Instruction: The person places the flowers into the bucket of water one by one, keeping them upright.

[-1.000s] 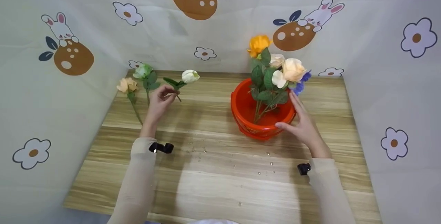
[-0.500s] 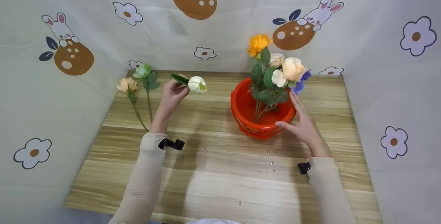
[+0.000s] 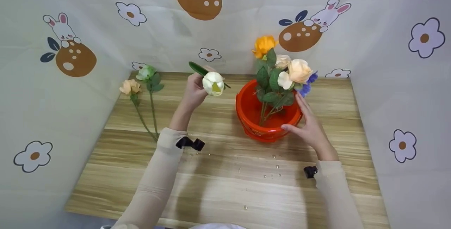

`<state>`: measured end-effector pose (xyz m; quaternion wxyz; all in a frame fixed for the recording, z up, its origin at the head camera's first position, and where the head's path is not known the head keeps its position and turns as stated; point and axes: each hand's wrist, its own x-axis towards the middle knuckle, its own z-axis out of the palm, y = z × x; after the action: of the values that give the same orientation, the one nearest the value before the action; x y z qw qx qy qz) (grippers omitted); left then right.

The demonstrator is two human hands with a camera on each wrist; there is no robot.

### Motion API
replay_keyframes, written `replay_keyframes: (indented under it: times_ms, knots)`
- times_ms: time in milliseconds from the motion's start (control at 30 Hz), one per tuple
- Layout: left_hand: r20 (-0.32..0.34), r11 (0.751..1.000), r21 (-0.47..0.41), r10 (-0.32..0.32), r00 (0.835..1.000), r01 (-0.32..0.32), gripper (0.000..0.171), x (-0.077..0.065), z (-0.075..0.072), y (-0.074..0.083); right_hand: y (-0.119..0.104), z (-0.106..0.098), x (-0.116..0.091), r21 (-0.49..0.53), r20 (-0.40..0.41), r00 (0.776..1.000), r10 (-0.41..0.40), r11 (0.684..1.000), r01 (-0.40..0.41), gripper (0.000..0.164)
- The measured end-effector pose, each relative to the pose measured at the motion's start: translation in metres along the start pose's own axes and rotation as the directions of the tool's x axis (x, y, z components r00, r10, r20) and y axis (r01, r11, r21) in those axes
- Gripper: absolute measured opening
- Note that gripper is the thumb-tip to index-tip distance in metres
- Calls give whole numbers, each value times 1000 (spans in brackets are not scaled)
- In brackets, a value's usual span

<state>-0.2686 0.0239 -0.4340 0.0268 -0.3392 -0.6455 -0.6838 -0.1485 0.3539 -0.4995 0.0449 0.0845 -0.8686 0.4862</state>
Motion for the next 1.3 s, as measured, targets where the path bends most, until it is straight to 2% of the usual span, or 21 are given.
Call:
replay_keyframes:
  times_ms: [200,333,467,600,833,1033,1133,1300]
  knots:
    - [63,999,-17,48,997,-47,11,8,26,10,0,-1,0,10,2,1000,11,1000,-11,98]
    - [102,999,-17,44,994,-42,11,10,43,10,1,0,0,8,2,1000,27,1000,-27,99]
    - [144,1000,-20,-4,990,7,13,9,59,2,3,1,0,9,-4,999,32,999,-32,99]
    - [170,999,7,-52,984,52,15,6,75,-11,4,2,0,12,-10,1000,-4,1000,4,98]
    - [149,980,145,-157,976,135,18,2,98,-35,2,2,0,23,-27,1000,-14,1000,15,98]
    - [98,963,139,-246,964,232,18,2,113,-46,9,4,2,21,-44,999,-21,1000,21,99]
    - [94,945,167,-298,950,280,20,3,118,-48,23,5,3,12,-55,998,-15,1000,16,101]
    - [58,894,241,-401,914,377,33,1,118,-48,38,4,4,5,-51,999,8,1000,-8,104]
